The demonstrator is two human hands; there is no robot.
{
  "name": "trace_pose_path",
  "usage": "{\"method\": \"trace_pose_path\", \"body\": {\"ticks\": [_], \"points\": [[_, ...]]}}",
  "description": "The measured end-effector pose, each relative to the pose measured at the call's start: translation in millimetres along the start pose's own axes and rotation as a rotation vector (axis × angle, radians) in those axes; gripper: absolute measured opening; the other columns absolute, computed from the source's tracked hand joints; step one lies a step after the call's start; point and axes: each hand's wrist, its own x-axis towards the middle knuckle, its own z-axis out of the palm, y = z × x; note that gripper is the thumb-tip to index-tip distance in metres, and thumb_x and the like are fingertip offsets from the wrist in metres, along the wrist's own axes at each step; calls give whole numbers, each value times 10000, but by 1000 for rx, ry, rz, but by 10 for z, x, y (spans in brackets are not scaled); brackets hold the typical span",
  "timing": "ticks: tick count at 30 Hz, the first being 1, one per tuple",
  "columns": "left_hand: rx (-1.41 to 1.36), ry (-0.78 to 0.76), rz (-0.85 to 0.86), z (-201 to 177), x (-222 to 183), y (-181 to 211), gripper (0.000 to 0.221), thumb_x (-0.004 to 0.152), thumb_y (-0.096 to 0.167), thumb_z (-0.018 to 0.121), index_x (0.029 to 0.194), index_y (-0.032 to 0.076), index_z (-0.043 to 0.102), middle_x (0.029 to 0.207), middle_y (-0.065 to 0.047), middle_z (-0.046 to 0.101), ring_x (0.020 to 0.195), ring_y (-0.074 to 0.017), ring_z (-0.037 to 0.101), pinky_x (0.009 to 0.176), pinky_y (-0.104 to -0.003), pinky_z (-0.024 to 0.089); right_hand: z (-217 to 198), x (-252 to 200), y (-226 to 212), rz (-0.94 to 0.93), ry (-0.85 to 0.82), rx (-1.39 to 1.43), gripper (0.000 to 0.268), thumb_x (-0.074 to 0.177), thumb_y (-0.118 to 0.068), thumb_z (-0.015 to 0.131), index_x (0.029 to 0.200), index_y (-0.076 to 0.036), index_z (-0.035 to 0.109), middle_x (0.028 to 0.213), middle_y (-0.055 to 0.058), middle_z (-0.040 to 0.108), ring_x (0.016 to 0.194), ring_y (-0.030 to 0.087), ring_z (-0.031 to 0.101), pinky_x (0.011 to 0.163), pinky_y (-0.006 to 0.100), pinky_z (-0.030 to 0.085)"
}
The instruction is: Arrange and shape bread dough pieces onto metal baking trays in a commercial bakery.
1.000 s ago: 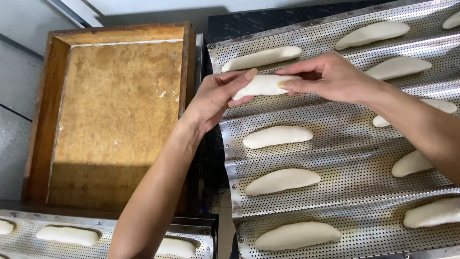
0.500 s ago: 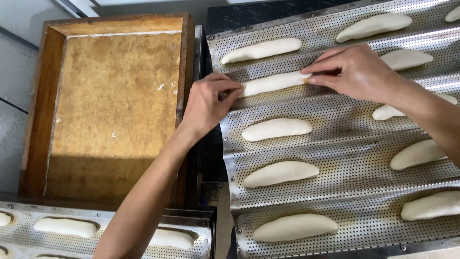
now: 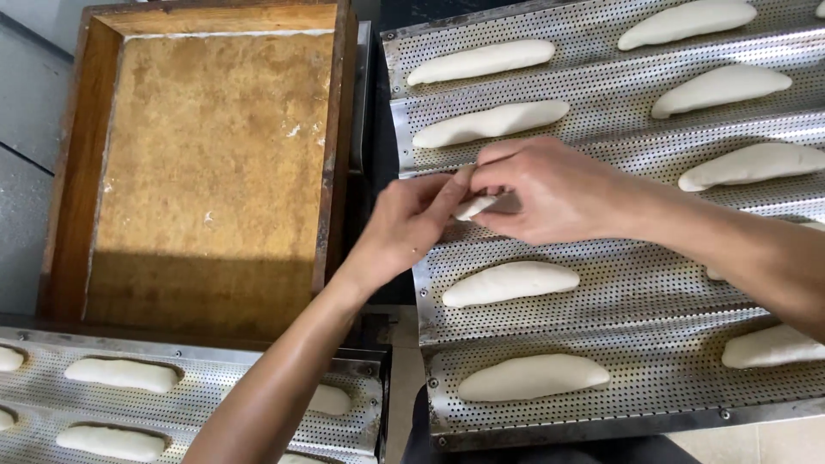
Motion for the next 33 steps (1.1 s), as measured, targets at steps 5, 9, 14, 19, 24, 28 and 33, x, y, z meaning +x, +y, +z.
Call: {"method": "trace_pose_path", "body": {"ticks": [5, 9, 14, 19, 24, 28, 33], "points": [[-36, -54, -57, 117, 62, 17, 289, 1032, 264, 679, 1143, 17, 778, 774, -108, 771, 646, -72, 628, 558, -246, 514, -17, -345, 316, -61, 173, 38, 450, 787, -263, 805, 1184, -59, 747, 1105, 96, 740, 730, 201, 749, 604, 287, 624], [-82, -67, -8, 68, 60, 42, 287, 873, 184, 795, 1108, 20, 783, 866, -72, 799, 692, -86, 694, 593, -239, 572, 154, -398, 538, 134, 114, -4, 516, 800, -342, 815, 1253, -113, 723, 1078, 61, 750, 802, 173, 759, 653, 279, 649], [-289, -25, 214, -86, 77, 85, 246, 945, 170, 759, 1147, 29, 772, 1014, -70, 808, 868, -119, 783, 783, -239, 667, 207, -437, 780, -46, 255, 306, 438, 874, -267, 769, 1248, -47, 709, 1112, 115, 756, 919, 180, 749, 768, 281, 621], [-645, -33, -92, -1, 58, -90, 250, 909, 151, 773, 1124, 24, 781, 1046, -115, 786, 913, -148, 738, 800, -256, 635, 187, -426, 561, 214, 260, 803, 440, 904, -247, 695, 1319, -103, 668, 932, 76, 792, 757, 132, 741, 649, 210, 630], [-453, -36, -110, -253, -29, -353, 262, 849, 153, 816, 1076, 25, 790, 994, -113, 813, 850, -157, 767, 788, -271, 656, 132, -613, 674, 456, 252, 539, 334, 866, -248, 733, 1179, -137, 766, 833, 68, 793, 643, 108, 722, 518, 227, 562], [4, 60, -181, -242, -117, -151, 220, 868, 168, 821, 1067, 73, 827, 888, -131, 825, 708, -167, 677, 624, -308, 559, 95, -710, 569, 430, 253, 150, 282, 879, -328, 789, 1130, -201, 791, 834, 30, 804, 579, 106, 703, 476, 258, 521], [324, 176, 104, -86, -191, -208, 216, 850, 160, 841, 1028, 43, 804, 939, -130, 780, 717, -176, 740, 641, -315, 616, 159, -862, 707, 160, 350, -139, 259, 868, -295, 796, 1088, -161, 811, 1000, 57, 781, 604, 139, 675, 507, 253, 530]]}}
